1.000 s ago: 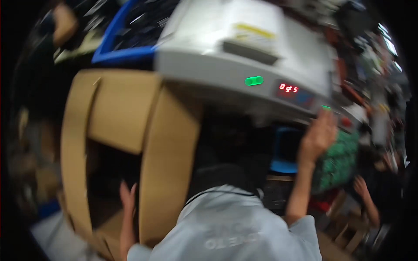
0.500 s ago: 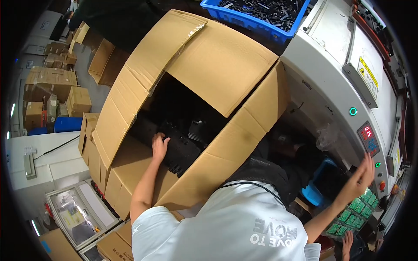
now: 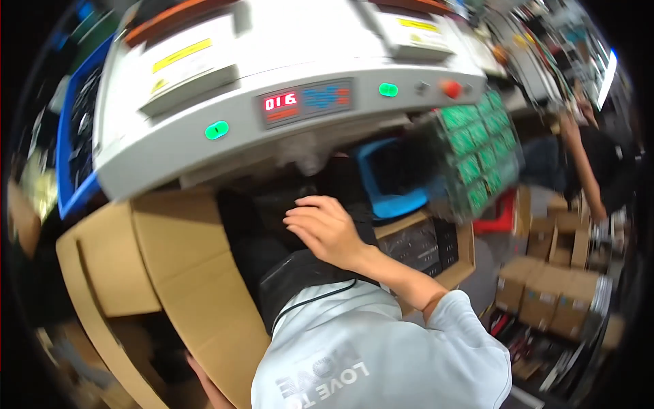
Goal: The recorder is taking black electronic housings, placing them into a machine jig for assembly, and then packing the finished components into cardboard boxes.
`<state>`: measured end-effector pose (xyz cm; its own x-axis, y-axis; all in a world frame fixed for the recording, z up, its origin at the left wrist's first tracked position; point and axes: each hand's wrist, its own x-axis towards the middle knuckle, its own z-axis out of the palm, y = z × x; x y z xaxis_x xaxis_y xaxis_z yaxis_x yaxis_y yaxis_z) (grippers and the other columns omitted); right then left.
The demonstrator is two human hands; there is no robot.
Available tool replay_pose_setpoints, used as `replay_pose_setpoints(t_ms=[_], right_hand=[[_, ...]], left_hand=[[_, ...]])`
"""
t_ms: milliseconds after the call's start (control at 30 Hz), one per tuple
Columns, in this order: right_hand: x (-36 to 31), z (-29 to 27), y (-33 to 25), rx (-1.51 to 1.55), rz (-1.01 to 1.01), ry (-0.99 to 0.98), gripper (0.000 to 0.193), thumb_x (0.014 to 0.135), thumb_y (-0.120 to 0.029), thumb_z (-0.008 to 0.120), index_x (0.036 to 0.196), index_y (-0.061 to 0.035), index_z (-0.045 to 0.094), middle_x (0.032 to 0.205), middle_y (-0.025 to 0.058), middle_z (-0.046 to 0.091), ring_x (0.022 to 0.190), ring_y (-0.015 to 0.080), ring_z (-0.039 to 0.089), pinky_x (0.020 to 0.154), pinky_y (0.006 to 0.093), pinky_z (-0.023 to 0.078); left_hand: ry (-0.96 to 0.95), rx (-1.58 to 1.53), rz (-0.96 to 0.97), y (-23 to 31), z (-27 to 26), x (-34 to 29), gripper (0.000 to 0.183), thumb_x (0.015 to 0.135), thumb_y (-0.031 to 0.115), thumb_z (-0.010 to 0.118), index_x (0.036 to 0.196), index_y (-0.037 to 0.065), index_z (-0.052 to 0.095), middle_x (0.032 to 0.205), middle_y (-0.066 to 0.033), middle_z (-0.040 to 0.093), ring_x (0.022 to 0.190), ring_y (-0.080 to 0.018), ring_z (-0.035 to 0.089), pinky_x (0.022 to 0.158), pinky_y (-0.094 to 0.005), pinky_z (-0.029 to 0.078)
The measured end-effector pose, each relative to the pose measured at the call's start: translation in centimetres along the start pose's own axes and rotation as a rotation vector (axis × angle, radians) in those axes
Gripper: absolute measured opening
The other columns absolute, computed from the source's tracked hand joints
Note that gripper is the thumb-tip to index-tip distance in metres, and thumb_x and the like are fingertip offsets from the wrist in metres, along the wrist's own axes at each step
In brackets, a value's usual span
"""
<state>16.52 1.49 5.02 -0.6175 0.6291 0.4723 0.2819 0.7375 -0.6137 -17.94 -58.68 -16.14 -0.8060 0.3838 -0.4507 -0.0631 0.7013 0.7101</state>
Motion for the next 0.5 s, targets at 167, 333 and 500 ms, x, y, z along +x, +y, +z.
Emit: replay_pose_setpoints(t_ms=[167, 333, 500], right_hand=[[-6.4, -2.3, 7.3, 0.015, 0.430, 0.204, 0.012, 0.085, -0.009, 0.062, 0.090, 0.0002, 0.069, 0.093, 0.0132, 0.068, 0.089, 0.0266, 0.064, 0.079, 0.0340, 0.049], [-12.8, -8.8, 17.4, -0.226, 0.821, 0.446, 0.017, 0.087, -0.012, 0.058, 0.098, -0.0009, 0.066, 0.093, 0.0169, 0.067, 0.086, 0.0299, 0.064, 0.077, 0.0375, 0.049], [-15.1, -10.5, 25.0, -0.746, 0.770, -0.151, 0.016, 0.082, -0.016, 0.061, 0.094, -0.0062, 0.066, 0.091, 0.0147, 0.066, 0.085, 0.0345, 0.062, 0.078, 0.0450, 0.049]], left_hand=[[-0.034, -0.058, 0.068, 13.2, 1.9, 0.5, 0.034, 0.087, 0.019, 0.061, 0.114, 0.000, 0.053, 0.096, -0.0095, 0.061, 0.089, -0.0194, 0.056, 0.079, -0.0321, 0.046], [0.005, 0.385, 0.173, 29.8, 5.8, -4.6, 0.038, 0.084, 0.015, 0.062, 0.119, 0.002, 0.055, 0.109, -0.0148, 0.064, 0.095, -0.0249, 0.062, 0.081, -0.0332, 0.047], [0.446, 1.035, 0.395, 44.3, 5.2, -10.2, 0.041, 0.092, 0.021, 0.058, 0.129, 0.007, 0.050, 0.118, -0.0168, 0.061, 0.101, -0.0319, 0.061, 0.087, -0.0366, 0.047]])
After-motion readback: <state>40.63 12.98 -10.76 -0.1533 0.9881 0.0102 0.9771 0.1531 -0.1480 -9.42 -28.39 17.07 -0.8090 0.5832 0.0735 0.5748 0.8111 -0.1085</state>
